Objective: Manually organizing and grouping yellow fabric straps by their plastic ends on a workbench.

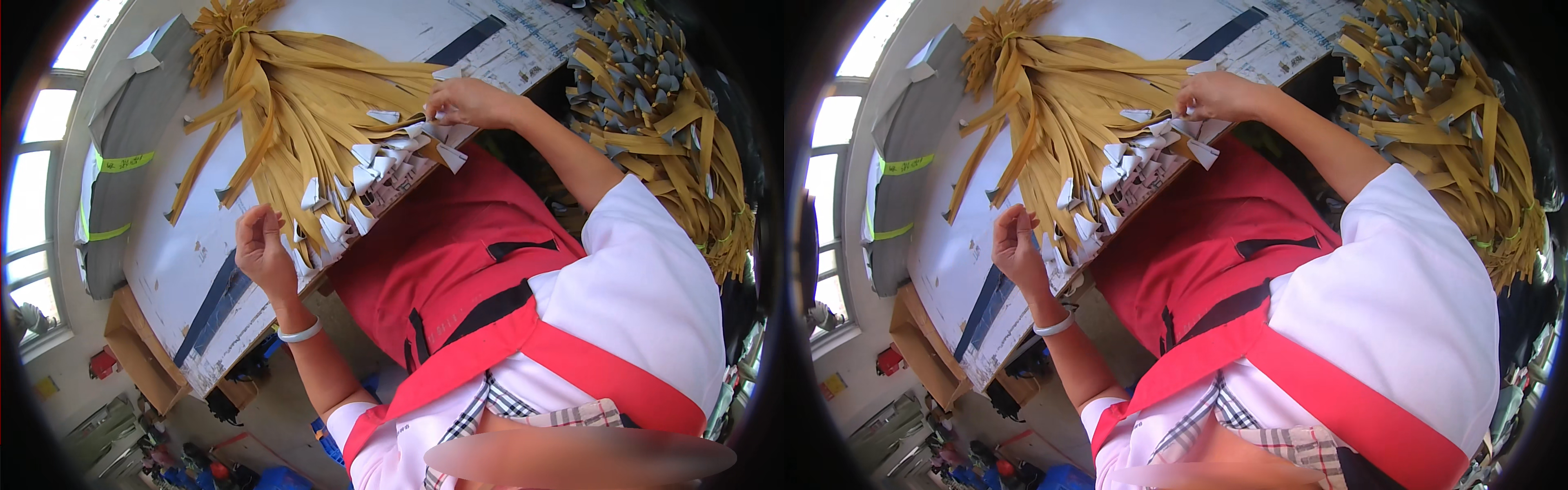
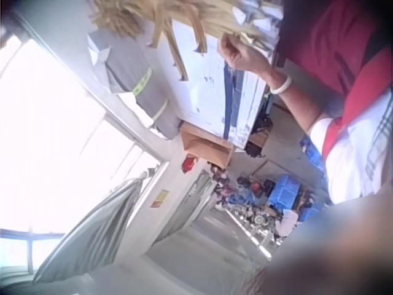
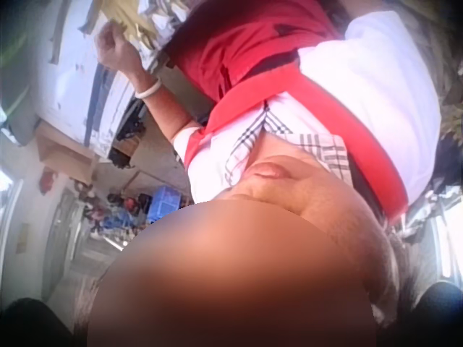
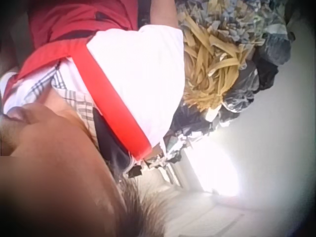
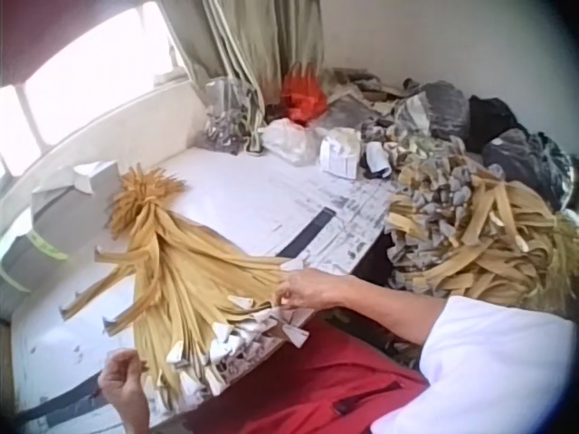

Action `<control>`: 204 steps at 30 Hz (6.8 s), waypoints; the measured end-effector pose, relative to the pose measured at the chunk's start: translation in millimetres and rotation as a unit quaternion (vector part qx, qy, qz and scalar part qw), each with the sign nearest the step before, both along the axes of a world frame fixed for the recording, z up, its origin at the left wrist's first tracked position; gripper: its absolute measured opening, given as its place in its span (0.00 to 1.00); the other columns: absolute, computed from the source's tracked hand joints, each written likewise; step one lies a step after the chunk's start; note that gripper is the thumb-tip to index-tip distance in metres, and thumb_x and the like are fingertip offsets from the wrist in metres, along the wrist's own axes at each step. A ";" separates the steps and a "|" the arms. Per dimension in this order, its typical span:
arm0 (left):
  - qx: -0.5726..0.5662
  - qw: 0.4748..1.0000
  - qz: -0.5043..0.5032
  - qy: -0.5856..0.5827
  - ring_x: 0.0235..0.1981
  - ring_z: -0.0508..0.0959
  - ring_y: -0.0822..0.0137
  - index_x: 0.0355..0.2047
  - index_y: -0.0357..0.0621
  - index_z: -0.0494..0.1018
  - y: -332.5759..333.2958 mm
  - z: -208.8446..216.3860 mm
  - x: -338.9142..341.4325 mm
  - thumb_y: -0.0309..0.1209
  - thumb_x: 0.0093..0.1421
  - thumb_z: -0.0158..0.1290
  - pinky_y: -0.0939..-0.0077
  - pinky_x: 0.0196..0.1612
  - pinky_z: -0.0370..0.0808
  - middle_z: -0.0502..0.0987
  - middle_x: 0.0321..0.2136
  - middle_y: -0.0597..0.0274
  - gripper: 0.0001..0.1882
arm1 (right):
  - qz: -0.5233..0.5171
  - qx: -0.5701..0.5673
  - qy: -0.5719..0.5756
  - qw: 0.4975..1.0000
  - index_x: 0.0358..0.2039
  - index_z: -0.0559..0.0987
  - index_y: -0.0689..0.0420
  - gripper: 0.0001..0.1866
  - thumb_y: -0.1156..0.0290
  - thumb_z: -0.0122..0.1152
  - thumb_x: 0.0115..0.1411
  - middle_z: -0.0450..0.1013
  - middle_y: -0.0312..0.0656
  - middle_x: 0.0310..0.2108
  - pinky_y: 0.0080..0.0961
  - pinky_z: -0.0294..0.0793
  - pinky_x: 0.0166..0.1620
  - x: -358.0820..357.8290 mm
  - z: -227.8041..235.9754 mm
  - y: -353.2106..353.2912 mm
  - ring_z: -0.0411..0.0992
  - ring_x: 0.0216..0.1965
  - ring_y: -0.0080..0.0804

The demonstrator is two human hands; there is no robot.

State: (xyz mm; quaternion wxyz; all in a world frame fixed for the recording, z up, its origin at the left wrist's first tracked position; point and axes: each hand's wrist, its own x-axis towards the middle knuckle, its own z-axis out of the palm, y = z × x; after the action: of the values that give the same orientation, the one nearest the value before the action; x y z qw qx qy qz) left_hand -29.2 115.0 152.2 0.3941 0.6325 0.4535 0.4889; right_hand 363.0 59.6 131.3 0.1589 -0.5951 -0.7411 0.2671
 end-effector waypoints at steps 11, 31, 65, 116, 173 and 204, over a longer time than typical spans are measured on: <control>-0.005 0.991 -0.112 0.078 0.32 0.76 0.74 0.36 0.34 0.75 -24.8 1.1 35.7 0.16 0.60 0.54 0.82 0.38 0.73 0.75 0.30 0.63 0.04 | -0.065 0.075 0.014 0.995 0.31 0.78 0.59 0.08 0.67 0.63 0.56 0.72 0.42 0.33 0.33 0.71 0.43 -11.6 -12.3 -25.8 0.72 0.39 0.41; 0.260 0.948 -0.134 0.125 0.34 0.77 0.55 0.35 0.37 0.76 -19.3 51.5 112.8 0.19 0.50 0.61 0.68 0.42 0.73 0.78 0.33 0.54 0.11 | 0.073 0.079 0.330 0.938 0.29 0.73 0.59 0.07 0.73 0.63 0.60 0.66 0.34 0.37 0.17 0.67 0.38 -86.1 79.4 6.6 0.65 0.34 0.18; 0.011 0.993 -0.082 0.087 0.31 0.77 0.72 0.33 0.35 0.76 -17.9 -12.7 20.5 0.20 0.58 0.58 0.80 0.38 0.72 0.77 0.30 0.62 0.03 | 0.201 0.176 0.111 0.957 0.37 0.79 0.56 0.09 0.71 0.64 0.55 0.74 0.41 0.39 0.34 0.74 0.42 -155.4 13.3 24.2 0.74 0.42 0.40; 0.122 0.991 0.053 -0.014 0.25 0.79 0.70 0.31 0.37 0.69 -8.5 22.6 7.5 0.15 0.61 0.50 0.79 0.31 0.75 0.75 0.29 0.59 0.05 | -0.222 0.124 0.455 0.853 0.25 0.77 0.57 0.13 0.63 0.65 0.62 0.68 0.29 0.22 0.15 0.70 0.29 -96.0 12.4 53.8 0.69 0.23 0.14; 0.273 0.930 -0.161 0.185 0.43 0.75 0.52 0.37 0.39 0.77 -18.2 51.5 143.5 0.23 0.53 0.59 0.63 0.46 0.72 0.78 0.36 0.56 0.10 | 0.014 0.126 0.188 0.974 0.29 0.73 0.61 0.08 0.74 0.64 0.57 0.69 0.39 0.33 0.26 0.68 0.38 -50.9 80.6 -6.8 0.68 0.33 0.31; 0.027 0.978 -0.066 -0.195 0.33 0.80 0.71 0.38 0.34 0.72 -25.2 21.1 95.1 0.16 0.62 0.52 0.80 0.36 0.78 0.76 0.36 0.61 0.05 | -0.080 0.186 0.366 0.908 0.35 0.78 0.61 0.04 0.82 0.60 0.58 0.72 0.34 0.31 0.19 0.70 0.32 -114.3 38.4 46.9 0.70 0.29 0.19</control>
State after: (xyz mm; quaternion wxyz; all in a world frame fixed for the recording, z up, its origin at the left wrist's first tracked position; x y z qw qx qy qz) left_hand 66.0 89.8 173.3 0.4894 0.5637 0.3117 0.5879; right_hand 248.7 106.4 169.7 0.5480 -0.4722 -0.6170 0.3098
